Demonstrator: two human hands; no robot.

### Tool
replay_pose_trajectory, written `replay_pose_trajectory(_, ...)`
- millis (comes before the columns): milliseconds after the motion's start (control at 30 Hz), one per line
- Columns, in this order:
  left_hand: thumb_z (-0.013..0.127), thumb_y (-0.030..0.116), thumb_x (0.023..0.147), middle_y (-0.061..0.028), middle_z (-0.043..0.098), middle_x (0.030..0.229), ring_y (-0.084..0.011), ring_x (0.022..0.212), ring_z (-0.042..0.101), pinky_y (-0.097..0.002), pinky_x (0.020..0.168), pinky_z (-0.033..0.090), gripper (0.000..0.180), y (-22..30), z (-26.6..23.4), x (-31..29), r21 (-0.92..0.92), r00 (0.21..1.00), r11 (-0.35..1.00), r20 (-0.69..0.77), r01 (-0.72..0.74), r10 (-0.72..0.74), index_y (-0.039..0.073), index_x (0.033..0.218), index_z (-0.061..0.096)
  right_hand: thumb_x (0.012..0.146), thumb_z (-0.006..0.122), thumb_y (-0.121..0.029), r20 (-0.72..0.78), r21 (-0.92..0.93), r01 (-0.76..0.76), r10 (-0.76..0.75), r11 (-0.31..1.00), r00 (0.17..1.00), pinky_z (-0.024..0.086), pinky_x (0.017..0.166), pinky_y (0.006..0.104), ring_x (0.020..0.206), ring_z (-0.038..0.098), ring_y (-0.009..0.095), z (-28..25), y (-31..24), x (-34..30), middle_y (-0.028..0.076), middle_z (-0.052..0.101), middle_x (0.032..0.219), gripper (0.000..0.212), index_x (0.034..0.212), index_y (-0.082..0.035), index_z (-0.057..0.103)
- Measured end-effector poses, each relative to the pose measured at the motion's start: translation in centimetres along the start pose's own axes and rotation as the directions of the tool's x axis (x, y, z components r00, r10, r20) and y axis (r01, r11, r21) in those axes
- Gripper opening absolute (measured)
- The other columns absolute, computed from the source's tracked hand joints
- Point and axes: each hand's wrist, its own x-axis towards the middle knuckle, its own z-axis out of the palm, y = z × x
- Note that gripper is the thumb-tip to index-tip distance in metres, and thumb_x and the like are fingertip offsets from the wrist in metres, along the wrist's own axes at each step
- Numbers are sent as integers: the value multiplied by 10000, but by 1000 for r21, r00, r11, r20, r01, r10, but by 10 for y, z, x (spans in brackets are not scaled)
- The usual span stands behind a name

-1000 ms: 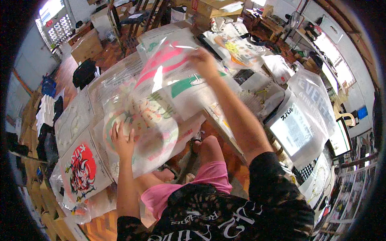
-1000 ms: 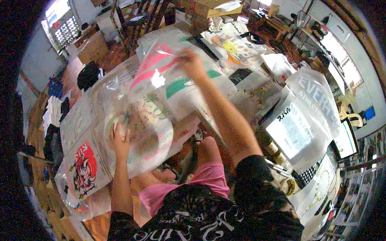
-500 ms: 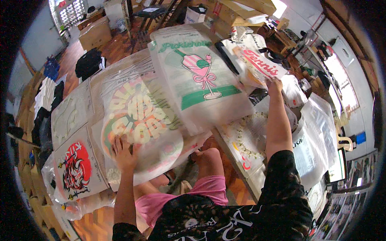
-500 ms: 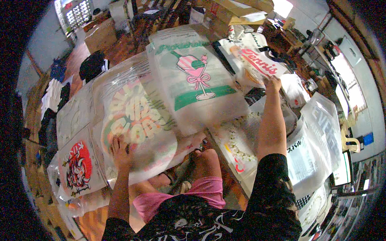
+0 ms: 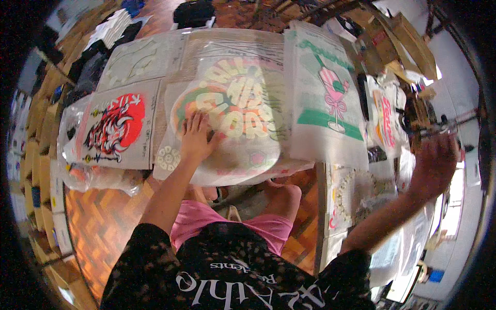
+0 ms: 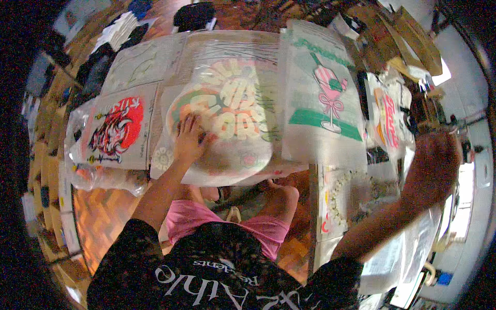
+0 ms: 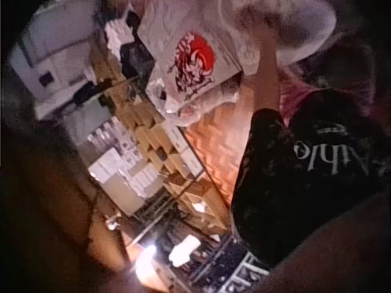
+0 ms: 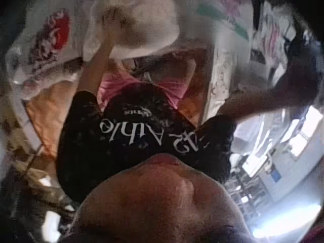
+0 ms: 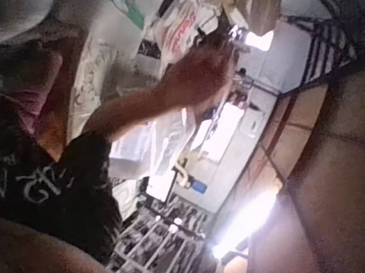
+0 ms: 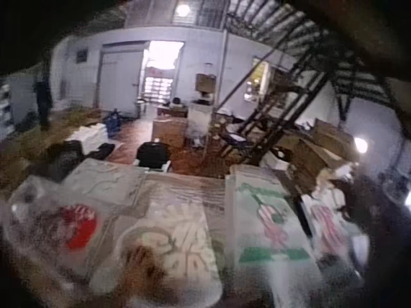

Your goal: The person sorts and organizes various printed garment transfers by picking them up from a pile, turning them over, and stacking them onto different piles on the table.

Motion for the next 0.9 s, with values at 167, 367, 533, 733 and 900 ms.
replay_pose_trajectory(167,569,383,813,-165,381,1356,-334,1274,336,-481,1072,215,584,-5,3,-5,-47,998,999,-57,7,-10,34,1262,434,776,697,-221,283,86,133,-152,987,947,447,483,271,580,560,127,158,-23,-68,51,533,1017,394,1080,-50,514)
replay_pose_trajectory(367,616,360,782,-165,381,1356,-331,1271,339,-501,1061,222,610,-19,2,-2,-327,995,942,-35,79,-95,31,1263,433,783,683,-224,334,51,228,-232,972,914,450,502,275,594,563,132,195,-54,-72,54,540,1012,378,1075,-48,521)
replay_pose_trajectory(533,603,448,775,-165,341,1390,-314,1306,290,-527,1055,201,652,-36,0,5,112,880,876,-145,469,-453,79,1287,438,788,672,-226,346,20,275,-264,961,900,453,519,279,606,564,137,205,-71,-78,56,546,1007,365,1072,-47,528)
replay_pose_trajectory(733,558,462,796,-141,336,1400,-321,1313,276,-517,1062,193,583,-62,1,0,113,905,898,-31,424,-424,122,1265,492,795,659,-229,349,23,300,-289,954,891,456,538,283,621,566,142,208,-78,-82,59,553,1002,351,1067,-45,536)
replay_pose_trajectory(900,574,346,804,-110,455,1318,-329,1273,335,-516,1043,218,438,-50,-6,2,56,944,950,-146,306,-296,124,1181,569,800,648,-231,356,28,318,-306,948,883,458,554,287,633,568,146,210,-80,-89,61,559,997,340,1063,-44,542)
